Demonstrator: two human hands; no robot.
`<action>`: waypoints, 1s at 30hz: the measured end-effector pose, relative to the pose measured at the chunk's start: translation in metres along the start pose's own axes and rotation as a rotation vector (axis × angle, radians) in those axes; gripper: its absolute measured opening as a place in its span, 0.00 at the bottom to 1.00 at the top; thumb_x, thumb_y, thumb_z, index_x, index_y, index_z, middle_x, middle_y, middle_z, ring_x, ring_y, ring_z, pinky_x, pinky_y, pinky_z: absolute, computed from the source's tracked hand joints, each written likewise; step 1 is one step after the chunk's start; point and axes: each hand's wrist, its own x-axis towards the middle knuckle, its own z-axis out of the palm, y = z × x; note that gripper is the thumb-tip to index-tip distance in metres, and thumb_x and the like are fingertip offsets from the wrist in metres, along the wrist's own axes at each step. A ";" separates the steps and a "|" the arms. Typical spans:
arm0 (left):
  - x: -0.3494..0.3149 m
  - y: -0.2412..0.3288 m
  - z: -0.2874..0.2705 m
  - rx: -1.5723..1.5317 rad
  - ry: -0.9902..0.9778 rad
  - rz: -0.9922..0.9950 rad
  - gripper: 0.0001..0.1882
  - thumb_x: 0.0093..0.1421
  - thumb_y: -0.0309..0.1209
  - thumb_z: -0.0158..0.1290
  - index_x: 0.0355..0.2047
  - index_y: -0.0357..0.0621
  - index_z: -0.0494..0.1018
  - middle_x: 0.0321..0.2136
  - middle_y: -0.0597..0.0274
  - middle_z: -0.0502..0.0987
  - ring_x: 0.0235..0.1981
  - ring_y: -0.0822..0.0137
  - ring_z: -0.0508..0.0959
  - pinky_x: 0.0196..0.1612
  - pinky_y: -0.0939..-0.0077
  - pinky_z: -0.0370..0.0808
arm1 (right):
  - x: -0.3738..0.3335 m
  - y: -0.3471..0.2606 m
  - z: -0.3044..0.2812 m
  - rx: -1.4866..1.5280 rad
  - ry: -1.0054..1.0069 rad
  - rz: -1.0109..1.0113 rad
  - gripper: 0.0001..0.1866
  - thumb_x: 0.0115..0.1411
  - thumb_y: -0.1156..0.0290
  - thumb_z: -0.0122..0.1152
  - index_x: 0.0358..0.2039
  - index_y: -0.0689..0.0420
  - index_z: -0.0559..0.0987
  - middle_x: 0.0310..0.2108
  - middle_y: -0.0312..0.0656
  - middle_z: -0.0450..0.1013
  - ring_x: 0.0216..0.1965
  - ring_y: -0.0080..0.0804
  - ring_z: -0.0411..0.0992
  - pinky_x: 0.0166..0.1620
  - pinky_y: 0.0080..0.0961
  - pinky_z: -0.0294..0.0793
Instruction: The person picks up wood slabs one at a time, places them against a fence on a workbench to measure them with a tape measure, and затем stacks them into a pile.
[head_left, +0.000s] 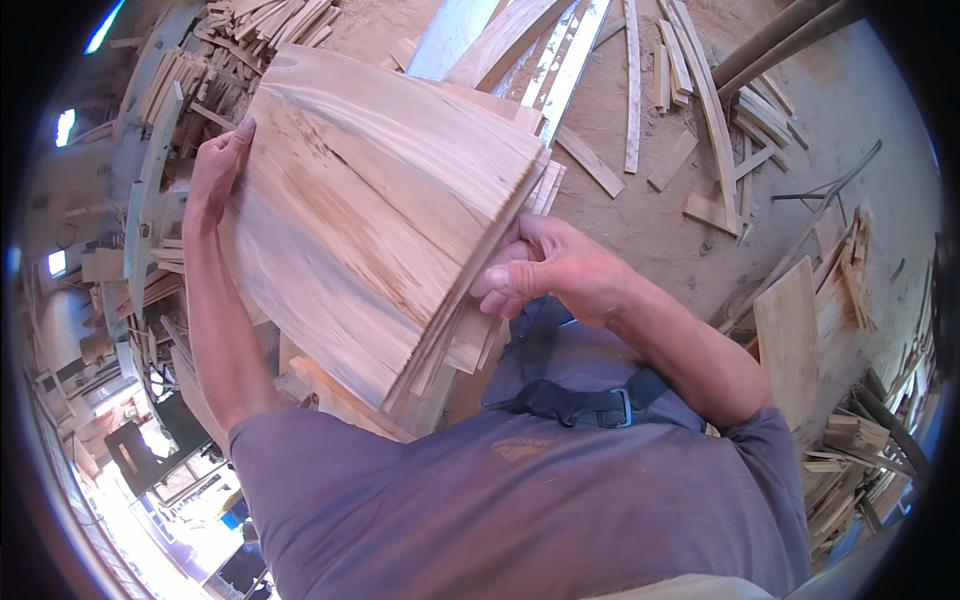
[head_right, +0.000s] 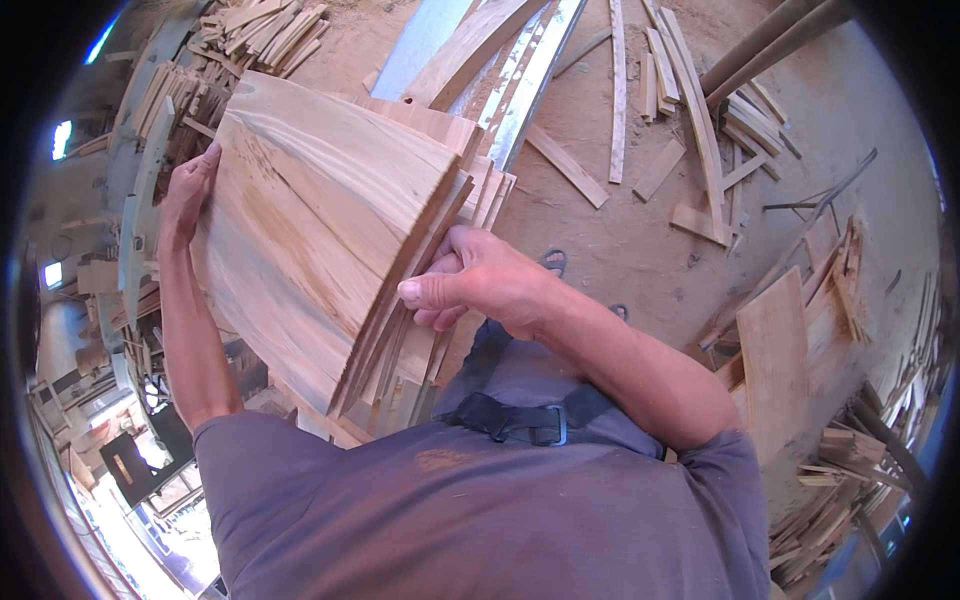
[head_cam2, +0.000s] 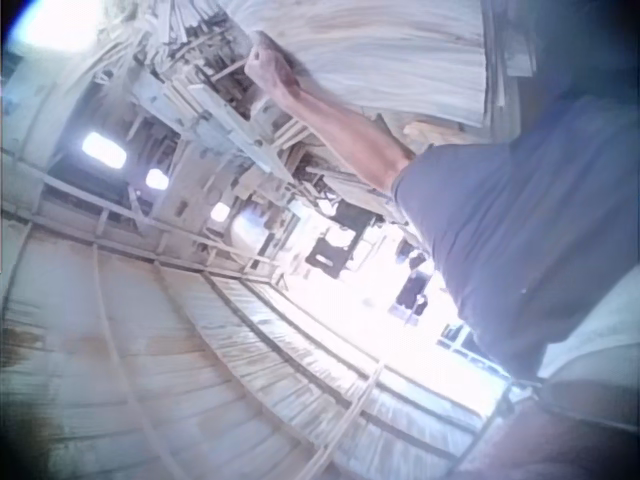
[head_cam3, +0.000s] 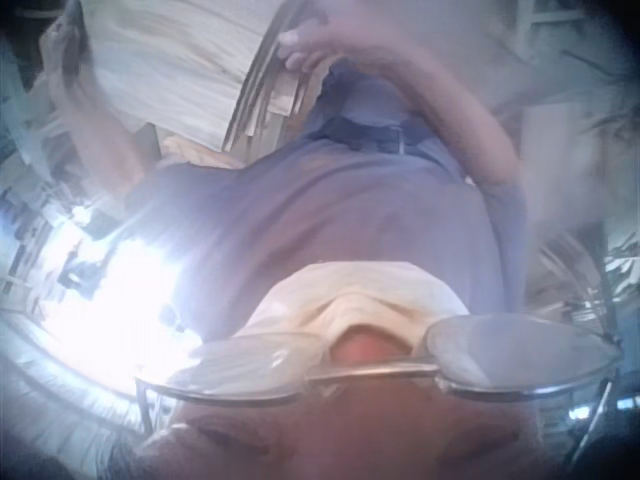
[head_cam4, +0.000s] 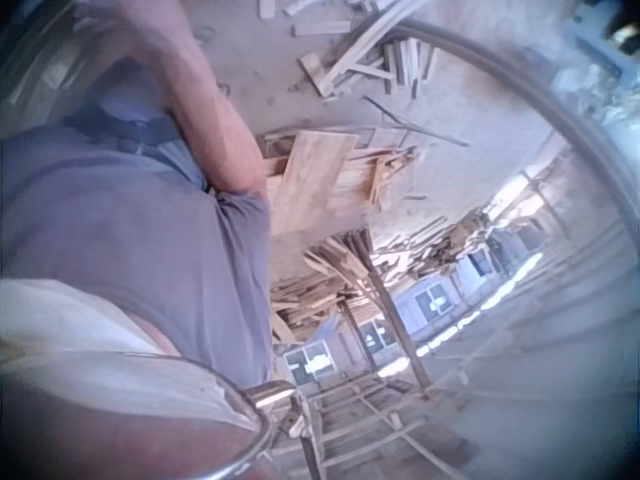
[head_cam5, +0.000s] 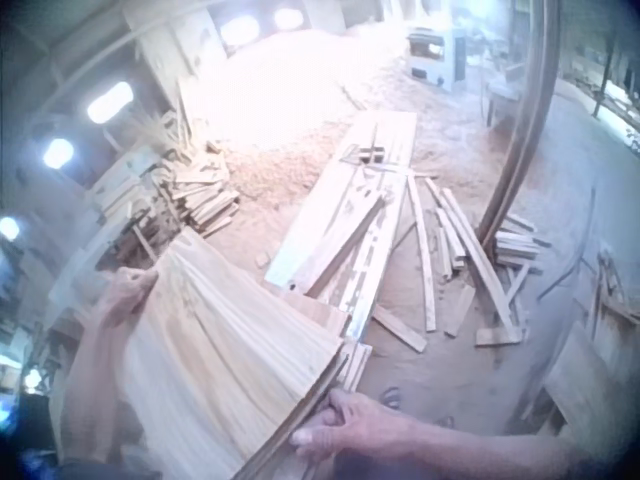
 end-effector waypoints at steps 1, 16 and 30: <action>-0.001 -0.002 -0.003 0.064 -0.002 0.010 0.31 0.68 0.56 0.52 0.46 0.37 0.82 0.39 0.64 0.82 0.40 0.74 0.77 0.49 0.80 0.71 | 0.000 -0.001 0.002 0.003 0.004 0.001 0.43 0.55 0.60 0.77 0.58 0.75 0.64 0.41 0.55 0.79 0.40 0.38 0.81 0.40 0.29 0.82; 0.010 -0.007 0.024 -0.035 -0.003 0.260 0.27 0.73 0.50 0.46 0.48 0.34 0.76 0.41 0.57 0.81 0.41 0.68 0.76 0.48 0.72 0.73 | 0.009 -0.012 0.000 -0.093 0.189 -0.046 0.34 0.51 0.54 0.77 0.44 0.72 0.75 0.29 0.43 0.78 0.25 0.28 0.77 0.27 0.23 0.76; 0.038 0.064 0.081 0.374 0.077 0.260 0.27 0.70 0.49 0.48 0.46 0.32 0.77 0.38 0.55 0.81 0.40 0.64 0.77 0.46 0.70 0.73 | -0.010 0.008 -0.019 -0.123 0.223 -0.216 0.23 0.53 0.55 0.73 0.29 0.64 0.76 0.21 0.47 0.77 0.19 0.34 0.75 0.22 0.31 0.74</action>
